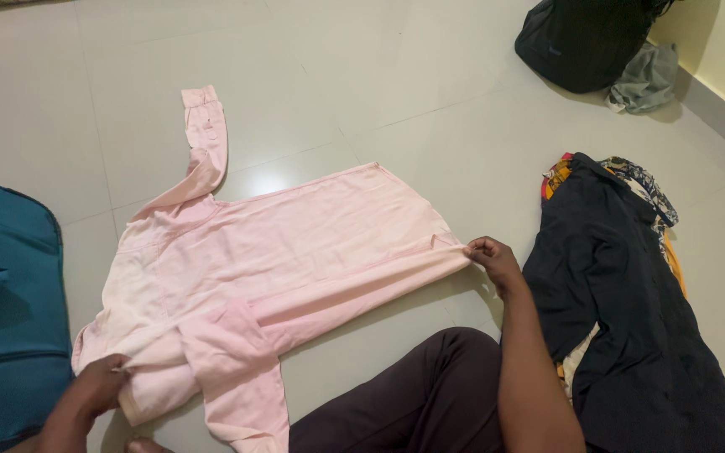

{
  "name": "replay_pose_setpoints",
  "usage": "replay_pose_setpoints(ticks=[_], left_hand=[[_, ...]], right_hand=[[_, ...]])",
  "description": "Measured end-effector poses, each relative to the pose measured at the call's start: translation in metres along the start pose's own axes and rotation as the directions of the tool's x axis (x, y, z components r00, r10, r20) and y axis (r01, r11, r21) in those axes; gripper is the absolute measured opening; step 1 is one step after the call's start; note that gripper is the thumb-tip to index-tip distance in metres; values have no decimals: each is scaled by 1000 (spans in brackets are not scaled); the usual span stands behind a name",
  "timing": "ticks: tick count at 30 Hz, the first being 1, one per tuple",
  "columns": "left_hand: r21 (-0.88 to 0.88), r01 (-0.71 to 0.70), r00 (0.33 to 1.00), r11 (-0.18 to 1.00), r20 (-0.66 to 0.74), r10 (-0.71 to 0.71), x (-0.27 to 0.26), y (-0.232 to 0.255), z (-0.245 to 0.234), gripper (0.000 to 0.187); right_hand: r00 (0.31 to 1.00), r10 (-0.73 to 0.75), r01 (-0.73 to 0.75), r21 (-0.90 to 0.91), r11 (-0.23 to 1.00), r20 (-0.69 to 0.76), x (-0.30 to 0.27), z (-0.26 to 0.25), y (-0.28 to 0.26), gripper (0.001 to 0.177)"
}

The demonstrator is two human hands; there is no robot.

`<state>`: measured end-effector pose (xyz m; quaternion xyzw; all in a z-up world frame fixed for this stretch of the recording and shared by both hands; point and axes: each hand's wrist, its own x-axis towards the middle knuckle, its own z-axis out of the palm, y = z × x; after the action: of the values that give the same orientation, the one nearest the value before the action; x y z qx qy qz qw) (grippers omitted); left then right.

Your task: The person folds a pink shirt by hand and places it inside a blue duffel bag.

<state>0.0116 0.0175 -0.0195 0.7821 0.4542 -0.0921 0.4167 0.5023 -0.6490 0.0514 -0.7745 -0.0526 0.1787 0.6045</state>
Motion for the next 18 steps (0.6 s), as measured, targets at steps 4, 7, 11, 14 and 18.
replay_pose_setpoints(ticks=[4,7,11,14,18], left_hand=[[164,177,938,970,271,-217,-7,-2,3,42],[217,122,932,969,311,-187,-6,-2,-5,42],[67,260,924,963,271,-268,-6,-8,-18,43],[500,22,834,866,468,-291,-11,-12,-6,43],[534,-55,922,844,352,-163,-11,-11,6,68]], right_hand=[[991,-5,31,-192,981,134,-6,-3,-6,21],[997,35,-5,-373,928,72,-6,-10,0,17],[980,177,-163,-139,977,93,1,-25,14,12],[928,326,-229,-416,880,180,3,-27,23,13],[942,256,-81,-599,797,214,6,-32,12,21]])
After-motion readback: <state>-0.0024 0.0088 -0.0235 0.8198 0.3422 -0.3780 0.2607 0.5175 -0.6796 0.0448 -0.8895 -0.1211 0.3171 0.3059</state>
